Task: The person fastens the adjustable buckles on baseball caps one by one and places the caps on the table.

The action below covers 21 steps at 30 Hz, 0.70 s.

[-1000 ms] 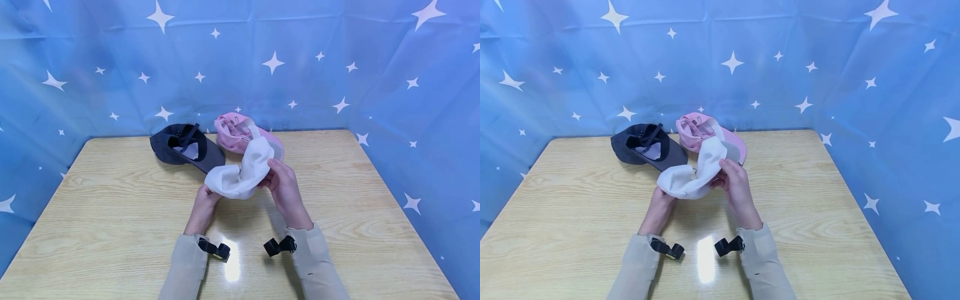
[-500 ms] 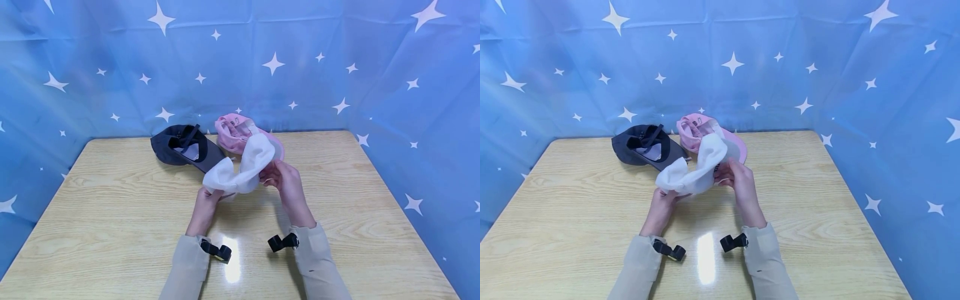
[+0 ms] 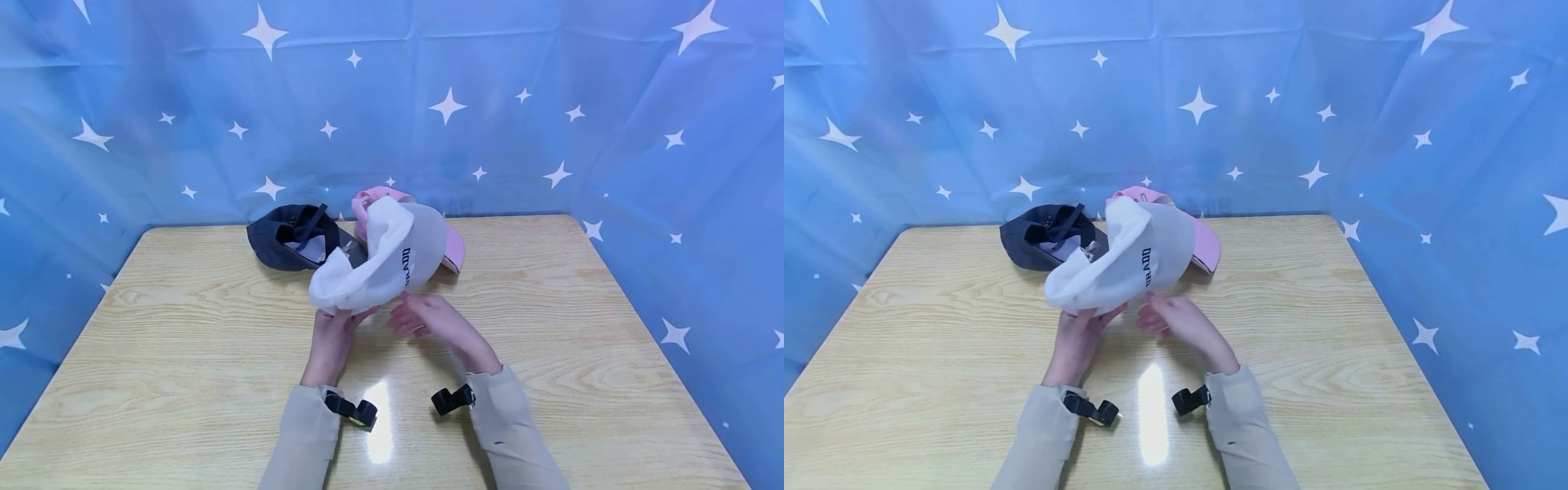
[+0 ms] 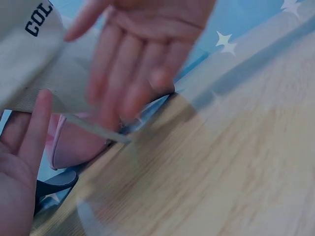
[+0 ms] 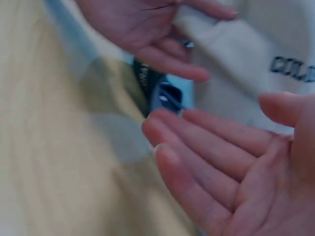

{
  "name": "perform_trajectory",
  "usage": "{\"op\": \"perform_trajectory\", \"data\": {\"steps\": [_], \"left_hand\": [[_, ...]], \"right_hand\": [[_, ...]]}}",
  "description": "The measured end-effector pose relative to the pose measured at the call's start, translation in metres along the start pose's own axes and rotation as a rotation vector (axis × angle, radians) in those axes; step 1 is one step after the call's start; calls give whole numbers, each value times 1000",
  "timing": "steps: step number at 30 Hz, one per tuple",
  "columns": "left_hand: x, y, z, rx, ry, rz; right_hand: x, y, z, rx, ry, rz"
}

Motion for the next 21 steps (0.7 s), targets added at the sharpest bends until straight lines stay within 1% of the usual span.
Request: {"op": "perform_trajectory", "data": {"steps": [2,4,7,9,11,14,17,19,21], "left_hand": [[-1,0,0,42,0,-27],[-2,1,0,84,0,-62],[-3,2,1,126,-16,-108],[-2,3,1,147,-20,-121],[-1,4,1,129,-31,-127],[0,6,0,69,-54,-141],[0,8,-2,5,-70,-181],[2,9,-2,-37,-64,-212],[4,9,-2,-36,-66,-224]], "right_hand": [[-3,5,6,-43,27,-13],[-6,8,11,-103,27,-13],[-11,11,18,-222,-19,-3],[-12,13,19,-312,-55,6],[-14,14,20,-421,-85,29],[-15,15,21,-611,-116,79],[-16,14,22,-803,-145,125],[-16,13,22,-913,-162,144],[-16,11,21,-1005,-189,161]]}}
Point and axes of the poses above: each hand's wrist, its own x-axis away from the middle knuckle, its own y-axis out of the palm, z = x × y, the point moved 4 cm from there along -x, towards the middle knuckle, and after that the axes turned 1 degree about -y, right-handed, at the moved point
